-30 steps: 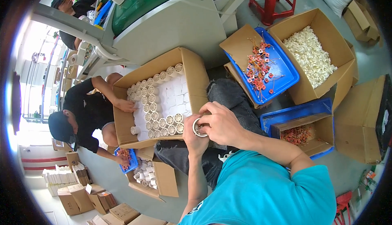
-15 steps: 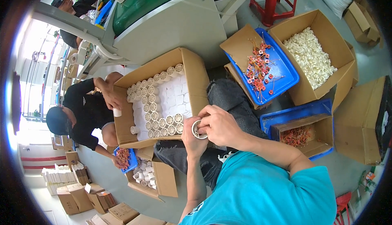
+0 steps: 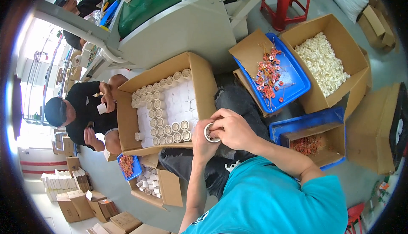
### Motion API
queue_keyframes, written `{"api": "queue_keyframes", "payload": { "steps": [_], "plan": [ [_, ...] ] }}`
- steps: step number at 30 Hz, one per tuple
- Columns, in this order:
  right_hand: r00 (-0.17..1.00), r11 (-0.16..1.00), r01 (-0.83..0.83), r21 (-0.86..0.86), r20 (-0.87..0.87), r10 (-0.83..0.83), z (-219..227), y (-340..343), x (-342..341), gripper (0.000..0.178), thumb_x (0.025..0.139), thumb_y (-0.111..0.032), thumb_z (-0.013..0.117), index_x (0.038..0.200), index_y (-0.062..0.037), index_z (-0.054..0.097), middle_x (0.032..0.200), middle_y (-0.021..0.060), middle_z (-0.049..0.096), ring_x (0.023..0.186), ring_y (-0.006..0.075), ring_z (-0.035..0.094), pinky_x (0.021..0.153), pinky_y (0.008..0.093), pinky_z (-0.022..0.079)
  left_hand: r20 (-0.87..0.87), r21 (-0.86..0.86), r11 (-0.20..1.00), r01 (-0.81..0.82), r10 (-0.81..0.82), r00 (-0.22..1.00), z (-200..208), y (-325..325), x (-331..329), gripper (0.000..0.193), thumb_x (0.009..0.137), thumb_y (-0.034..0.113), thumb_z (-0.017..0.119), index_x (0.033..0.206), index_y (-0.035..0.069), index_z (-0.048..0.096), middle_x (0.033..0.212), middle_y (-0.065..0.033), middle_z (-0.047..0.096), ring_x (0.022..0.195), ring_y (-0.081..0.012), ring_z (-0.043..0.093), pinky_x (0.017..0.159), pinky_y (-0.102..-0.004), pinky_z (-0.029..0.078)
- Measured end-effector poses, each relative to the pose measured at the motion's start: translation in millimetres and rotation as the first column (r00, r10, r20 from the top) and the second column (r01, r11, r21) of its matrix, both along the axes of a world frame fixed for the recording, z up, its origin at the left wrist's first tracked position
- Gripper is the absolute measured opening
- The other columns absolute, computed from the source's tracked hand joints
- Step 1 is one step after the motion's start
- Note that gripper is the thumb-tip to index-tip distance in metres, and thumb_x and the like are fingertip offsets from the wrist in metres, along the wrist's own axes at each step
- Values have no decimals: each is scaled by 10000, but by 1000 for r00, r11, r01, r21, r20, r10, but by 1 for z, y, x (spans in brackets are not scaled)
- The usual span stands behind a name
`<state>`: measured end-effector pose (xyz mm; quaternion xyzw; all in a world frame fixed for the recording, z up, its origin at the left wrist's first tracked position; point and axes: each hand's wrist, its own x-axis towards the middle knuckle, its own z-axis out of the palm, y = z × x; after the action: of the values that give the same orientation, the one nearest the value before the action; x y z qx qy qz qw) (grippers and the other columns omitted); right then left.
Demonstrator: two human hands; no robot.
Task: The person assembles small electronic or mechanical components by hand, inserting wires into plastic housings.
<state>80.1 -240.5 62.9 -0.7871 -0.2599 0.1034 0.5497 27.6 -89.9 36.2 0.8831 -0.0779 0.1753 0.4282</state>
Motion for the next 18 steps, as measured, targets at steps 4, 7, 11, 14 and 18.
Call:
{"api": "queue_keyframes", "payload": {
  "steps": [4,7,11,14,18],
  "plan": [
    [996,991,81,107,-38,-77,0,-15,14,243,762,-44,757,1004,-39,743,1101,114,651,932,227,653,793,321,533,-106,-7,1000,-27,26,994,2,22,24,557,671,102,859,1106,30,519,1094,-166,618,994,-373,622,828,-419,511],
    [959,947,278,158,-96,-266,-13,-42,33,277,776,0,742,1052,-7,722,1112,116,652,916,180,639,750,263,530,150,202,970,-137,108,983,30,56,72,571,650,136,878,1099,27,543,1102,-168,603,994,-361,588,899,-441,474],
    [857,852,512,-106,128,-499,-60,-90,65,260,782,-61,717,1039,-16,727,1035,146,677,960,289,651,822,323,513,321,71,974,-213,180,930,59,134,164,658,667,154,880,1208,15,532,1130,-163,606,1012,-301,594,896,-409,477],
    [745,724,652,-224,14,-667,-117,-139,74,251,780,-66,711,1024,-9,726,1054,198,668,1006,333,635,925,384,481,274,-77,952,-295,305,912,105,156,243,708,709,171,855,1299,20,494,1153,-160,605,1047,-290,597,890,-389,482],
    [741,587,648,-486,220,-635,-143,-168,73,274,748,-60,724,1015,2,724,1108,243,636,1074,391,593,973,423,455,495,18,899,-437,372,785,138,208,338,678,744,232,826,1305,32,502,1153,-182,601,982,-346,628,853,-425,500]
  ]
}}
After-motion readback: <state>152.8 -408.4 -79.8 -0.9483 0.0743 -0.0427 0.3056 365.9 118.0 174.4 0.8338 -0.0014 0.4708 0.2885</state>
